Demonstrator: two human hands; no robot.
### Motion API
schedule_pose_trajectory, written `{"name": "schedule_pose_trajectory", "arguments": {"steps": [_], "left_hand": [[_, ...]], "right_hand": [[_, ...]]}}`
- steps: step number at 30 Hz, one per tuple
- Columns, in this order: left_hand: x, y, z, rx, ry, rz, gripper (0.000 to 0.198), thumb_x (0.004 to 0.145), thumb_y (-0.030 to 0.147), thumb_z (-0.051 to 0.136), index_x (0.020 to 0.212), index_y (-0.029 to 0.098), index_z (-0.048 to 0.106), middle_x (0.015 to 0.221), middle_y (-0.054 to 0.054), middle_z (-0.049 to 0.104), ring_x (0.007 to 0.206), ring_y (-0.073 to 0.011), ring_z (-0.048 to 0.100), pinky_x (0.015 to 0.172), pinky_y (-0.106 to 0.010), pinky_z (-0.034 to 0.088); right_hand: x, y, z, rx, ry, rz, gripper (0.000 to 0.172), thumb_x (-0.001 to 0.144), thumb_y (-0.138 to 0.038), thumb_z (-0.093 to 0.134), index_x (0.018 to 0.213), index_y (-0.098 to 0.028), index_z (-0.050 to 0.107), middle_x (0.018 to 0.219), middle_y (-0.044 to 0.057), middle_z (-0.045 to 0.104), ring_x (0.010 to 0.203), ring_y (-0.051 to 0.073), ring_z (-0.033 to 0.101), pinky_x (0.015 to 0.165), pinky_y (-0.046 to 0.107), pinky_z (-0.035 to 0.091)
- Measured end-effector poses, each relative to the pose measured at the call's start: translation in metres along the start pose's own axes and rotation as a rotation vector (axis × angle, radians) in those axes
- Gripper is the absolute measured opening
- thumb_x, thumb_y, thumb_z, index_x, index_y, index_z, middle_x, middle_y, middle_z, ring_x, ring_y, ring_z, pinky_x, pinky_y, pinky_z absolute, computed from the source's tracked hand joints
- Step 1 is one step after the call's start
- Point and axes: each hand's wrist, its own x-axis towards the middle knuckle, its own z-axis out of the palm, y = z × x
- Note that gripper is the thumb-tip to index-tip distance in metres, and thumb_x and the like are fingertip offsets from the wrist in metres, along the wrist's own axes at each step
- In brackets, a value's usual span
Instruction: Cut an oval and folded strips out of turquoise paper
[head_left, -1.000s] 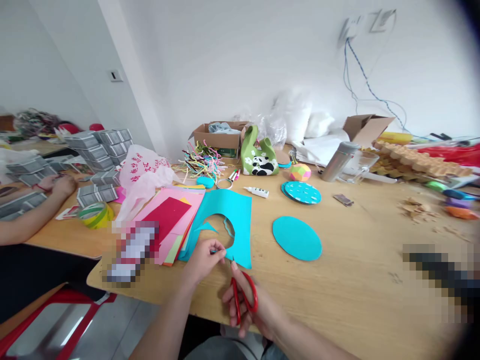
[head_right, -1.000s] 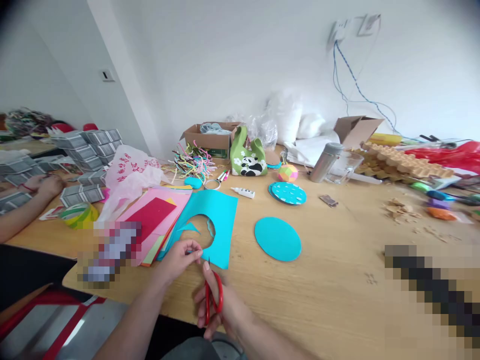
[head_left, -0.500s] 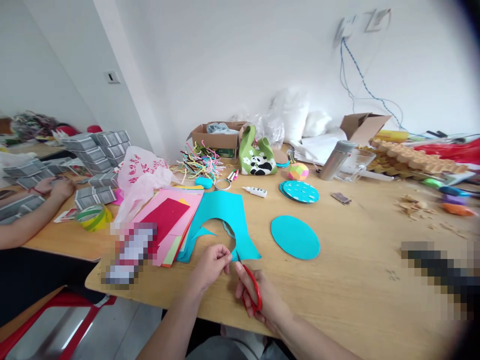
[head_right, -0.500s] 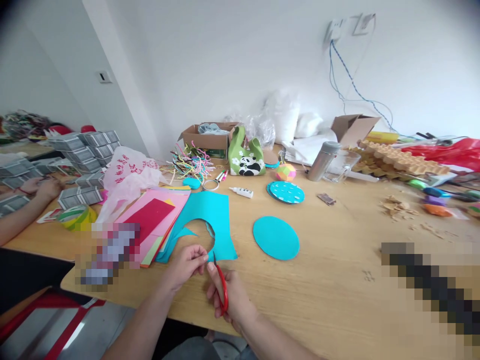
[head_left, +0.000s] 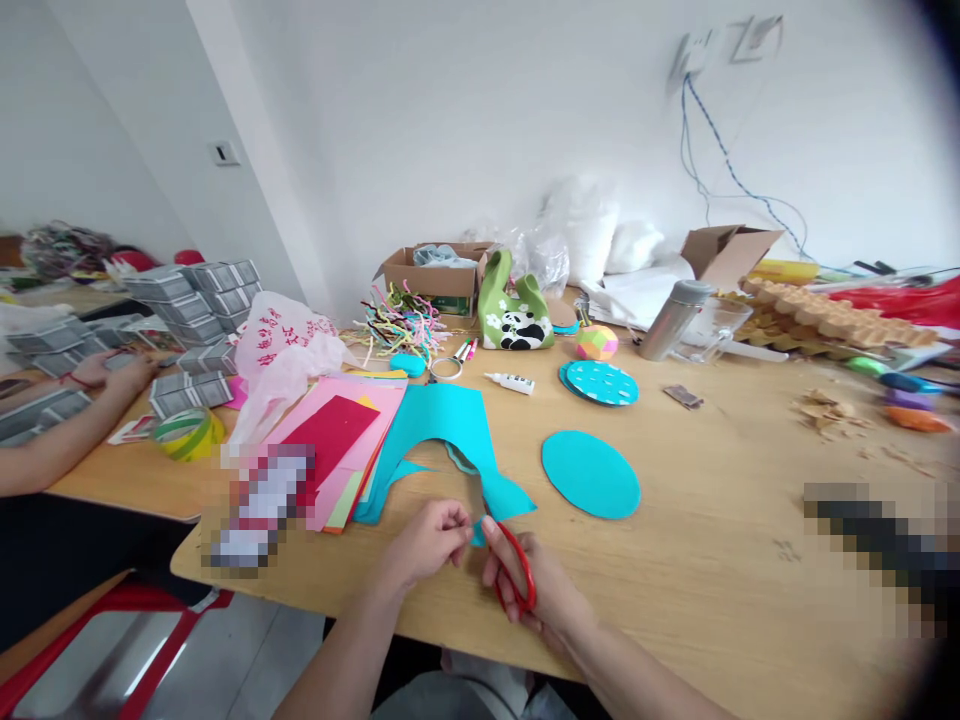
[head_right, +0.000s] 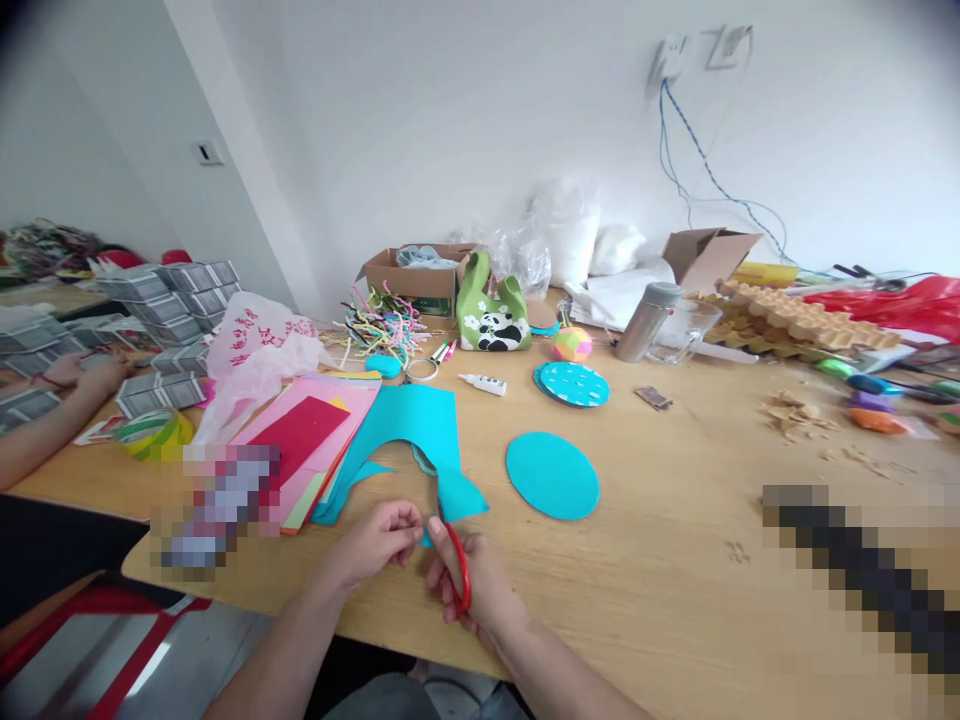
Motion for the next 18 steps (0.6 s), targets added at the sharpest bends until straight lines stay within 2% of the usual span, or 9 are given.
{"name": "schedule_pose_trajectory", "arguments": {"steps": [2,3,5,7,9,13,16,18], "left_hand": [[-0.005,-0.001,-0.009,0.092,0.010,0.003,0.014,0.078,0.033,0.052,0.072,0.020,0.049,0.062,0.001,0.061,0.052,-0.0125,0.053,0.051,-0.024,0.036],[-0.007,-0.001,-0.017,0.164,0.054,0.008,0.012,0.080,0.031,0.050,0.074,0.020,0.051,0.069,-0.001,0.065,0.055,-0.0138,0.056,0.052,-0.025,0.038],[-0.011,-0.001,-0.036,0.357,0.217,0.030,0.012,0.084,0.025,0.045,0.081,0.020,0.056,0.076,-0.004,0.068,0.062,-0.0169,0.061,0.057,-0.027,0.041],[-0.014,0.000,-0.055,0.603,0.399,0.060,0.025,0.086,0.017,0.042,0.098,0.021,0.063,0.082,-0.006,0.069,0.075,-0.0205,0.066,0.069,-0.030,0.044],[-0.013,0.001,-0.069,0.850,0.494,0.062,0.038,0.086,0.011,0.038,0.113,0.023,0.064,0.094,-0.008,0.070,0.089,-0.0232,0.065,0.077,-0.033,0.044],[-0.007,0.000,-0.072,1.149,0.487,0.077,0.040,0.087,0.013,0.038,0.116,0.020,0.065,0.104,-0.011,0.065,0.097,-0.0252,0.062,0.079,-0.033,0.045],[0.000,0.000,-0.067,1.194,0.473,0.127,0.034,0.084,0.014,0.045,0.109,0.019,0.067,0.106,-0.012,0.062,0.103,-0.0270,0.057,0.080,-0.034,0.045],[0.004,0.001,-0.066,1.161,0.456,0.147,0.027,0.082,0.013,0.048,0.095,0.018,0.071,0.102,-0.014,0.062,0.106,-0.0291,0.054,0.082,-0.036,0.045]], "right_hand": [[-0.002,-0.001,-0.003,0.031,-0.005,0.001,0.071,0.077,-0.081,0.040,0.057,-0.015,0.057,0.031,-0.003,0.041,0.025,0.005,0.029,0.026,0.017,0.014],[-0.004,-0.002,-0.005,0.046,-0.016,0.014,0.072,0.078,-0.081,0.039,0.059,-0.015,0.058,0.031,-0.004,0.040,0.026,0.005,0.029,0.026,0.017,0.014],[-0.008,-0.002,-0.007,0.074,-0.058,0.055,0.072,0.079,-0.081,0.037,0.061,-0.014,0.059,0.033,-0.004,0.040,0.028,0.006,0.032,0.026,0.017,0.015],[-0.013,-0.002,-0.009,0.088,-0.128,0.105,0.072,0.080,-0.080,0.038,0.062,-0.014,0.060,0.036,-0.005,0.040,0.029,0.006,0.036,0.026,0.016,0.014],[-0.019,0.000,-0.008,0.090,-0.199,0.137,0.071,0.080,-0.079,0.039,0.059,-0.014,0.059,0.036,-0.005,0.039,0.028,0.005,0.037,0.026,0.016,0.014],[-0.028,0.002,-0.003,0.031,-0.298,0.110,0.074,0.079,-0.080,0.039,0.055,-0.014,0.059,0.032,-0.004,0.038,0.025,0.005,0.037,0.025,0.016,0.018],[-0.034,0.001,0.001,-0.041,-0.346,0.097,0.075,0.078,-0.081,0.040,0.055,-0.013,0.060,0.033,-0.003,0.040,0.025,0.006,0.039,0.024,0.016,0.018],[-0.038,-0.001,0.002,-0.057,-0.364,0.095,0.075,0.078,-0.082,0.039,0.056,-0.013,0.061,0.034,-0.004,0.040,0.025,0.006,0.039,0.023,0.016,0.018]]}}
